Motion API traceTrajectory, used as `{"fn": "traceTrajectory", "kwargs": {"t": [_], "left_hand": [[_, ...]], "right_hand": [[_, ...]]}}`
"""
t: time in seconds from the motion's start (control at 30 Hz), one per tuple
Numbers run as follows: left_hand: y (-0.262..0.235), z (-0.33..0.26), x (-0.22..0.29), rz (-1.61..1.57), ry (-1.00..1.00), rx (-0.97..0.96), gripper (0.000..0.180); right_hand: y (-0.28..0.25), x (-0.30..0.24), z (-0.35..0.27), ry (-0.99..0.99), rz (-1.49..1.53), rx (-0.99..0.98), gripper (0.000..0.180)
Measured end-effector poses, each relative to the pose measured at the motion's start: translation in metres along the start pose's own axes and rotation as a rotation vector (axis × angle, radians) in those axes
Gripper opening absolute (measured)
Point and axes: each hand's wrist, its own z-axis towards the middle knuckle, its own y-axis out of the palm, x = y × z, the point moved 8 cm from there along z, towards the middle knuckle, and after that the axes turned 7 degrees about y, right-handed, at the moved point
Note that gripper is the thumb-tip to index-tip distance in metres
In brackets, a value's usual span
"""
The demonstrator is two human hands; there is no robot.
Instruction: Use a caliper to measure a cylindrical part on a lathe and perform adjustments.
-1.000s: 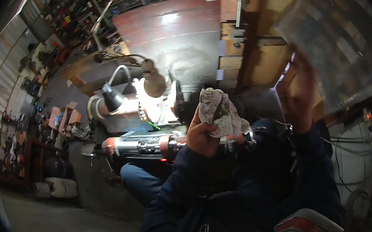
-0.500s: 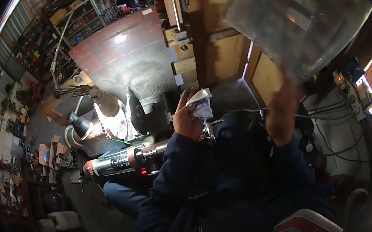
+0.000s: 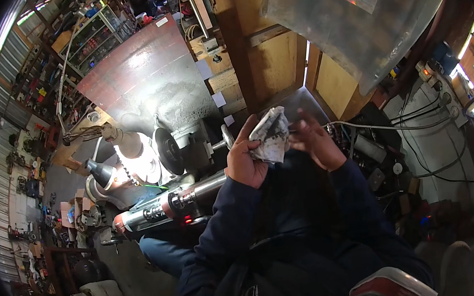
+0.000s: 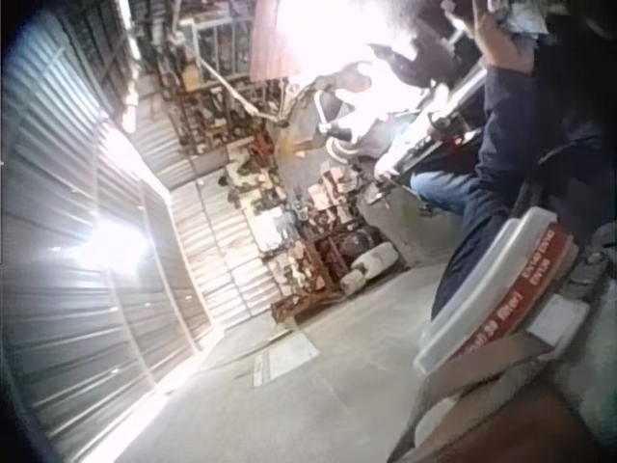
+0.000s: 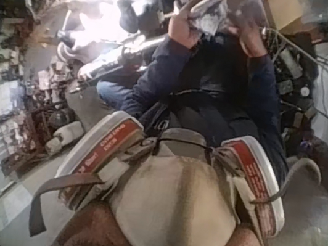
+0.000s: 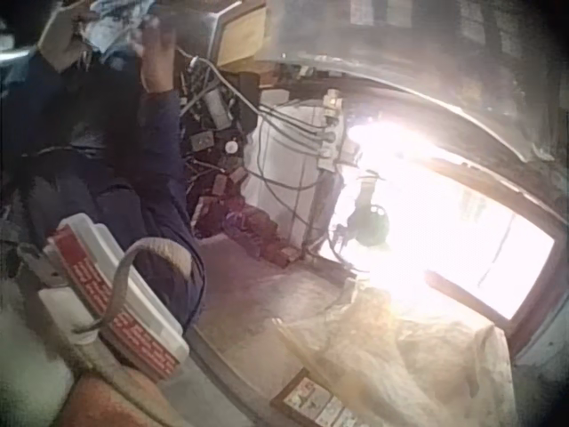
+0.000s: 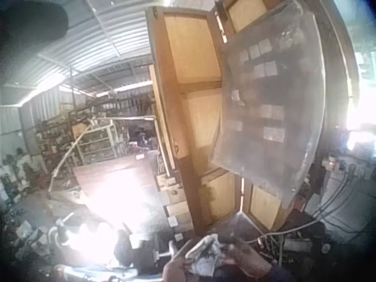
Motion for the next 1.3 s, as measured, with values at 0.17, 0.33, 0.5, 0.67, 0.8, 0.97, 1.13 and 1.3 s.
{"fn": "traceTrajectory", "kwargs": {"t": [0.17,0.33,0.5,0.67,0.8,0.97,1.13,1.3], "left_hand": [[0.006,-0.024,0.026,0.416,0.201,0.094,0.04],[-0.014,-0.042,0.06,0.603,0.291,0.229,0.021],[-0.02,-0.058,0.098,0.75,0.341,0.269,0.02],[-0.022,-0.077,0.139,1.087,0.385,0.206,0.014],[-0.002,-0.094,0.152,1.65,0.747,-0.138,0.027],[-0.027,-0.126,0.196,1.601,0.977,0.16,0.025],[-0.113,-0.115,0.247,1.851,0.845,0.762,0.027],[-0.16,-0.08,0.247,1.94,0.418,0.733,0.03]], "right_hand": [[0.058,0.006,-0.008,0.057,0.04,-0.289,0.041],[0.094,0.012,-0.02,0.208,0.062,-0.371,0.03],[0.12,0.023,-0.014,0.256,0.039,-0.453,0.031],[0.139,0.029,-0.003,0.235,0.026,-0.569,0.036],[0.19,0.032,-0.026,0.642,0.415,-0.645,0.036],[0.236,0.025,0.038,-0.036,-0.517,-0.623,0.034],[0.309,0.007,0.078,-0.927,-1.117,-0.416,0.046],[0.358,0.08,0.056,-1.436,-1.338,-0.917,0.037]]}}
